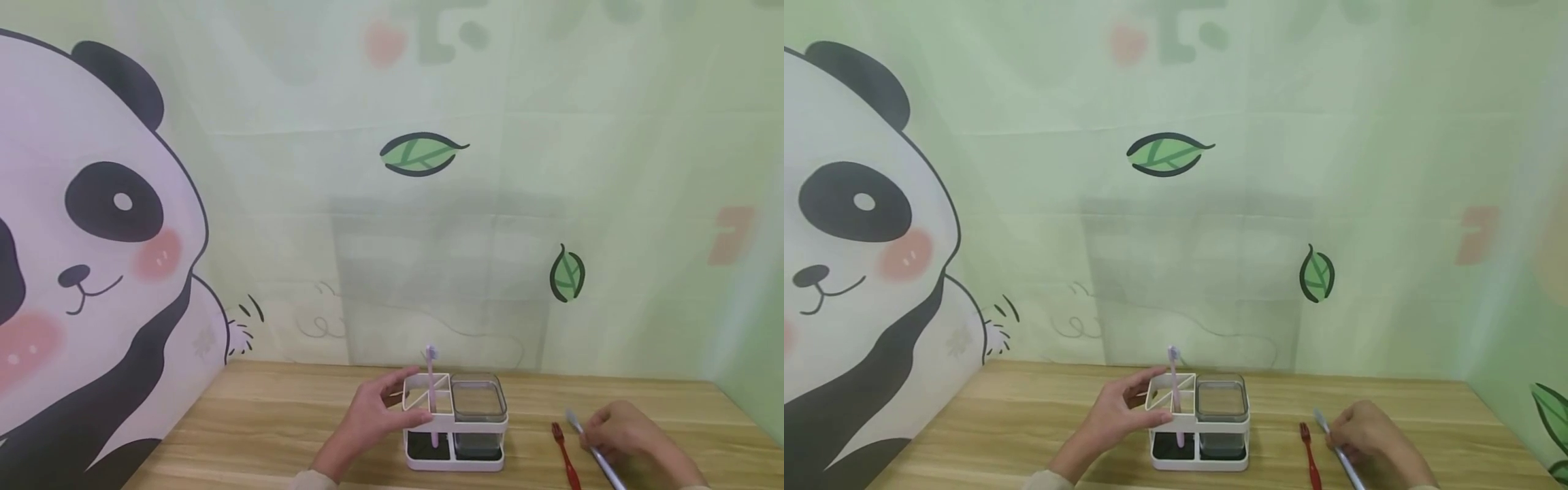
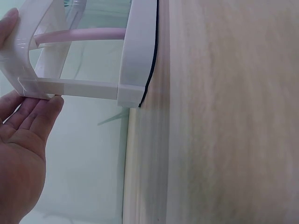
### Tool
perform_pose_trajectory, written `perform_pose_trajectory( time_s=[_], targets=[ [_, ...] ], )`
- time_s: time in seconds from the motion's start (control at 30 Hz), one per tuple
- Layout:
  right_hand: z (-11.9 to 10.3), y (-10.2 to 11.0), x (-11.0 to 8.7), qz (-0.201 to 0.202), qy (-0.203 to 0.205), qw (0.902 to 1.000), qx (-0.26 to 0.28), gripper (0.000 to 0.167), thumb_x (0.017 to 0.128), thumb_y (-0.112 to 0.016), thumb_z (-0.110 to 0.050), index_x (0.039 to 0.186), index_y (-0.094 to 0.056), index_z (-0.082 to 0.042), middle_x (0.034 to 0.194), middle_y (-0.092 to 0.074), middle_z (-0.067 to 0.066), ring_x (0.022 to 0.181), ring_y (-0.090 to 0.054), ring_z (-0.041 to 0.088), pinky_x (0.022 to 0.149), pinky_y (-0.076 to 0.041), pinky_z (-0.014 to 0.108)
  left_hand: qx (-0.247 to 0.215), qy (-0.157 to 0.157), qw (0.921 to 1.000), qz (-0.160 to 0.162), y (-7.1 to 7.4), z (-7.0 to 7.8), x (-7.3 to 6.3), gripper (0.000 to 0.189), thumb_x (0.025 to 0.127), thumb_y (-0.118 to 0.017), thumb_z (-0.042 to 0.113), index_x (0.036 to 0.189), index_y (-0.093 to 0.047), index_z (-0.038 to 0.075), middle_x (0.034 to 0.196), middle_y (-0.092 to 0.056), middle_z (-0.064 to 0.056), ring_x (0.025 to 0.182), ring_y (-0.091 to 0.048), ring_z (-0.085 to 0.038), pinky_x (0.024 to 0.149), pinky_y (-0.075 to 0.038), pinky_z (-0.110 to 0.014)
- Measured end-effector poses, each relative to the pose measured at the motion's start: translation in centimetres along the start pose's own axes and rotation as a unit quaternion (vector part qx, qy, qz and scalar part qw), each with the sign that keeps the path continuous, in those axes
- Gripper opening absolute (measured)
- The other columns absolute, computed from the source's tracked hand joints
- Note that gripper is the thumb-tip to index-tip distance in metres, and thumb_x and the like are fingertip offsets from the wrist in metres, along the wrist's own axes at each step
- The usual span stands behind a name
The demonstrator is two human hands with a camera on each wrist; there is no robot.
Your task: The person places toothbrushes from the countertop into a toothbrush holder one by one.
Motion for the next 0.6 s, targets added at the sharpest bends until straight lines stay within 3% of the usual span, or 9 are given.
perform_pose_trajectory(
  time_s=[0.13, 0.27, 0.6],
  targets=[
    [-0.5, 0.7, -0.1, -0.002, 0.014, 0.9997, 0.018, 0.010, 0.092, -0.068, 0.003, 0.096, -0.071, 0.012, 0.081, -0.070, 0.007, 0.075, -0.068, 0.022, 0.069, -0.065, 0.038, -0.001, 0.004, 1.0000, 0.000, 0.0, -0.1, -0.1, 0.066, 0.085, -0.093, 0.027, 0.144, -0.066, 0.013, 0.145, -0.063, -0.017, 0.127, -0.065, -0.036, 0.106, -0.055, -0.042],
    [-1.1, 1.4, -0.2, -0.001, 0.000, 0.9993, 0.036, 0.013, 0.096, -0.068, 0.000, 0.103, -0.070, 0.012, 0.086, -0.072, 0.008, 0.079, -0.069, 0.023, 0.072, -0.066, 0.040, -0.005, 0.003, 1.0000, 0.001, 0.0, 0.0, -0.1, 0.068, 0.085, -0.093, 0.025, 0.144, -0.065, 0.007, 0.145, -0.063, -0.019, 0.127, -0.064, -0.039, 0.105, -0.055, -0.045],
    [-3.4, 3.3, -0.7, 0.031, 0.018, 0.9974, 0.062, 0.013, 0.100, -0.066, 0.001, 0.104, -0.069, 0.013, 0.092, -0.072, 0.011, 0.083, -0.073, 0.028, 0.074, -0.067, 0.039, -0.001, 0.002, 1.0000, -0.001, 0.0, 0.2, 0.0, 0.069, 0.085, -0.093, 0.026, 0.145, -0.065, 0.007, 0.144, -0.063, -0.017, 0.127, -0.065, -0.037, 0.105, -0.055, -0.042]
  ],
)
Point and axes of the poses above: each hand's wrist, its own x-axis towards the middle knuckle, its own y-axis out of the back of the hand, z = x × y, the point moved 7 cm from there along x, towards the middle knuckle
